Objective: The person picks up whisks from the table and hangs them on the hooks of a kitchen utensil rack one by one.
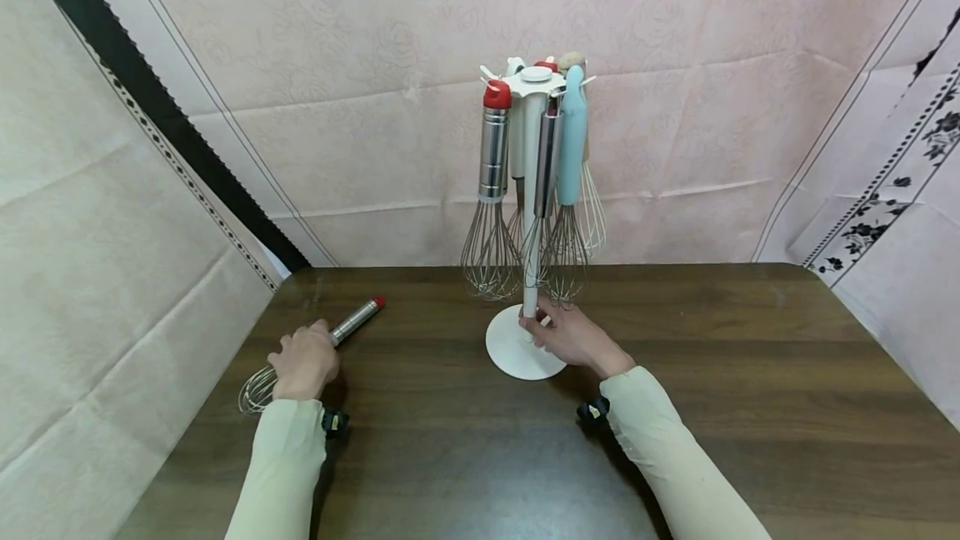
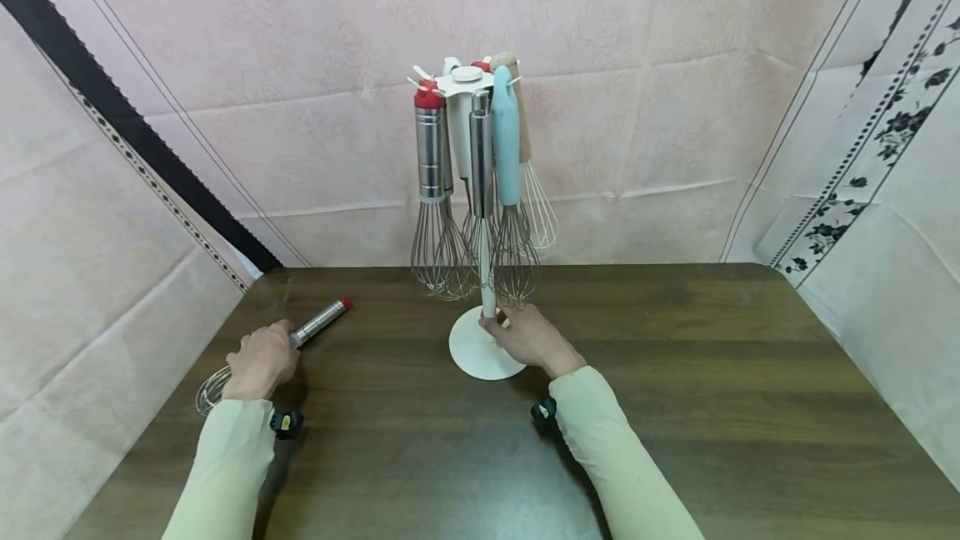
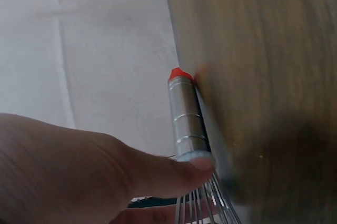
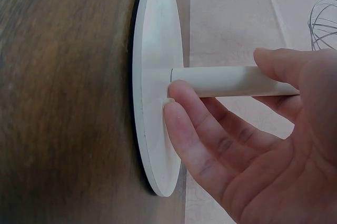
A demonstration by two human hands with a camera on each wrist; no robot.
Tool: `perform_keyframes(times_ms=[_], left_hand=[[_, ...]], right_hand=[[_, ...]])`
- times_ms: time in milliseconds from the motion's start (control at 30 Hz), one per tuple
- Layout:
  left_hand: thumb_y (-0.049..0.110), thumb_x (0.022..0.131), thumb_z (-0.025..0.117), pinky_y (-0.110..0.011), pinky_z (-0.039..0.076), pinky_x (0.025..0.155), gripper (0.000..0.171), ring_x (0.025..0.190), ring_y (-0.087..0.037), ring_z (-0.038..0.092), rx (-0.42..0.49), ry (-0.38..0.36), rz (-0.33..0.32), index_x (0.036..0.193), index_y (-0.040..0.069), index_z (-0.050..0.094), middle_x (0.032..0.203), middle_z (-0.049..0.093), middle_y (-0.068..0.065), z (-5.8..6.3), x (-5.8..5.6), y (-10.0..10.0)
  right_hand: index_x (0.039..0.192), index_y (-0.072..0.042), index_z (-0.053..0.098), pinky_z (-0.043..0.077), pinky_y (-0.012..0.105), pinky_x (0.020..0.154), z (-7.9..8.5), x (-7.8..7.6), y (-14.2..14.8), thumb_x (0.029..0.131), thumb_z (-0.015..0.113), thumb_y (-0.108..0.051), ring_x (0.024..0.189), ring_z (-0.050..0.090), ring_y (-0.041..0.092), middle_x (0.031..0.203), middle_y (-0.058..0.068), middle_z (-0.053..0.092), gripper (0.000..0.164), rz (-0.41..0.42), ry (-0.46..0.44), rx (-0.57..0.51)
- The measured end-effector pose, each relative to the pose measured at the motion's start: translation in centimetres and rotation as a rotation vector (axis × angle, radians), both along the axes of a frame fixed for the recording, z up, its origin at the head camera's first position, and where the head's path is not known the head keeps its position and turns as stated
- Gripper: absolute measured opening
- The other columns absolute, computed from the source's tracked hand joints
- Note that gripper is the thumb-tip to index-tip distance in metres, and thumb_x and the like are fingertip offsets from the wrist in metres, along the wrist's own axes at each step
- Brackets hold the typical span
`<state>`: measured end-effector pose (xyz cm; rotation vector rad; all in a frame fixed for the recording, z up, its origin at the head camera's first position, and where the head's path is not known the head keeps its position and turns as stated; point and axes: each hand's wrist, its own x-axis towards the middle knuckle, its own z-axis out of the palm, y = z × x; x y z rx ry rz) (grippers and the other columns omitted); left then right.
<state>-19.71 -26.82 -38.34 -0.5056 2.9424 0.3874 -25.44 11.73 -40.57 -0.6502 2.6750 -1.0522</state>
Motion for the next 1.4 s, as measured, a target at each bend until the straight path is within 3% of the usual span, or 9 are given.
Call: perform_keyframes(times_ms=[300,600,767,1233,1400], left_hand=[[-0.007,0.092,0.051,-0.067,0.042,0.091,0.022,0.113,-0.053,0.052,-0.016,0.068,-0.005,0.113,-0.004,0.057,0.120,0.059,-0.035,-0.4,-0.2,-0.3],[-0.009,0.089,0.056,-0.067,0.042,0.090,0.026,0.112,-0.052,0.052,-0.005,0.090,-0.011,0.114,-0.003,0.059,0.117,0.060,-0.032,-0.5,-0.2,-0.3],[-0.009,0.088,0.058,-0.067,0.043,0.088,0.025,0.109,-0.051,0.053,0.004,0.145,-0.018,0.113,-0.002,0.059,0.111,0.061,-0.030,-0.4,-0.1,-0.2],[-0.004,0.087,0.057,-0.061,0.050,0.073,0.019,0.099,-0.048,0.061,-0.014,0.311,-0.063,0.106,0.000,0.056,0.099,0.062,-0.024,1.0,0.3,0.8],[-0.002,0.089,0.057,-0.061,0.051,0.072,0.023,0.098,-0.048,0.062,-0.016,0.352,-0.067,0.112,-0.002,0.056,0.101,0.063,-0.024,1.5,0.4,1.1]], right_hand=[[0.133,-0.015,0.054,0.056,0.036,0.076,0.0,0.1,0.0,0.108,0.051,-0.037,0.085,0.070,0.015,0.110,0.010,0.068,0.034,0.004,-0.002,-0.008],[0.134,-0.015,0.054,0.056,0.036,0.076,0.0,0.0,-0.1,0.108,0.050,-0.038,0.085,0.070,0.015,0.111,0.010,0.068,0.035,0.001,-0.002,-0.010],[0.133,-0.015,0.054,0.056,0.035,0.075,0.0,0.0,-0.1,0.108,0.050,-0.037,0.085,0.070,0.017,0.110,0.010,0.068,0.034,0.003,-0.004,-0.019],[0.132,-0.013,0.055,0.056,0.036,0.074,-0.2,-0.2,0.1,0.108,0.051,-0.036,0.085,0.070,0.017,0.110,0.011,0.068,0.034,0.008,0.000,-0.028],[0.134,-0.013,0.055,0.056,0.035,0.073,-0.2,-0.2,0.1,0.108,0.051,-0.037,0.084,0.071,0.016,0.114,0.012,0.068,0.035,0.006,0.008,-0.016]])
